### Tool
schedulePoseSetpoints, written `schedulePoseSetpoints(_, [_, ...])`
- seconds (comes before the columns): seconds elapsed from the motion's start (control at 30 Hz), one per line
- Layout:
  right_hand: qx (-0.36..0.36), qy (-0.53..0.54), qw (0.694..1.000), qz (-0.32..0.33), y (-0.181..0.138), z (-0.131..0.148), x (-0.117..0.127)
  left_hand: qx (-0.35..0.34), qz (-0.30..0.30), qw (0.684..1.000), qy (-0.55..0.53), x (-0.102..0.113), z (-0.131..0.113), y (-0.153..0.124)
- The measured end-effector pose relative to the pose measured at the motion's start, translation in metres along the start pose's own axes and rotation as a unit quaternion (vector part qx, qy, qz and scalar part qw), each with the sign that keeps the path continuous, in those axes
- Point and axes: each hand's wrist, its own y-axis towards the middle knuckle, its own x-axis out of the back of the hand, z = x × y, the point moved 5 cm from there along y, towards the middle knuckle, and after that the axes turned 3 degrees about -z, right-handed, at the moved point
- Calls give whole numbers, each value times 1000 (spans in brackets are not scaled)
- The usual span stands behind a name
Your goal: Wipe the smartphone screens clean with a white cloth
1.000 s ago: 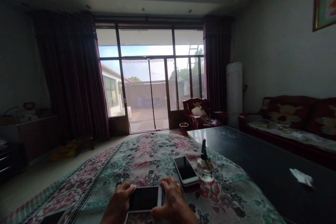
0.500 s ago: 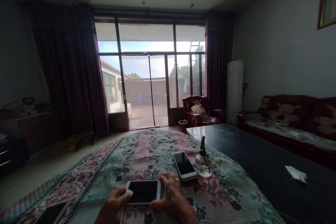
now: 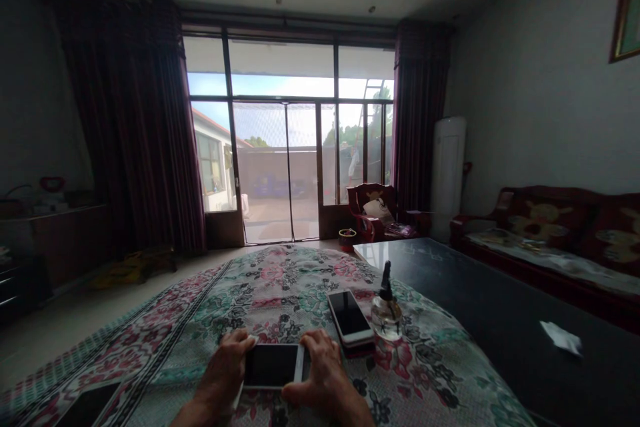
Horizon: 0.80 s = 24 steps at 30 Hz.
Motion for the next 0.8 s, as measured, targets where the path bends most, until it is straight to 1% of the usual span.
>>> schedulePoseSetpoints(0.1, [10, 4, 1000, -4, 0, -1, -1, -9, -8, 1000, -4, -3, 5, -9])
schedulePoseSetpoints(0.2, [11, 7, 1000, -4, -1, -1, -1, -32, -14, 999, -8, -4, 8, -24])
schedulePoseSetpoints(0.33, [-2, 8, 1000, -3, -2, 2, 2, -70, -51, 996, -16, -3, 9, -44])
schedulePoseSetpoints(0.4, [-12, 6, 1000, 1, -2, 3, 2, -74, -70, 995, -14, -3, 11, -51])
schedulePoseSetpoints(0.47, [-16, 2, 1000, 4, -2, 2, 1, -74, -74, 994, -11, -2, 12, -54])
schedulePoseSetpoints(0.53, [-11, -1, 1000, 3, -1, 2, 1, -74, -56, 995, -16, -1, 11, -53])
schedulePoseSetpoints(0.63, [2, -4, 1000, 0, 0, 1, 0, -64, -27, 997, -43, 4, 5, -43])
schedulePoseSetpoints(0.7, [3, -7, 1000, -1, -1, 1, 0, -54, -19, 997, -59, 6, 0, -33])
schedulePoseSetpoints(0.8, [1, -12, 1000, 0, -1, 1, -1, -29, -21, 998, -52, 7, -3, -17])
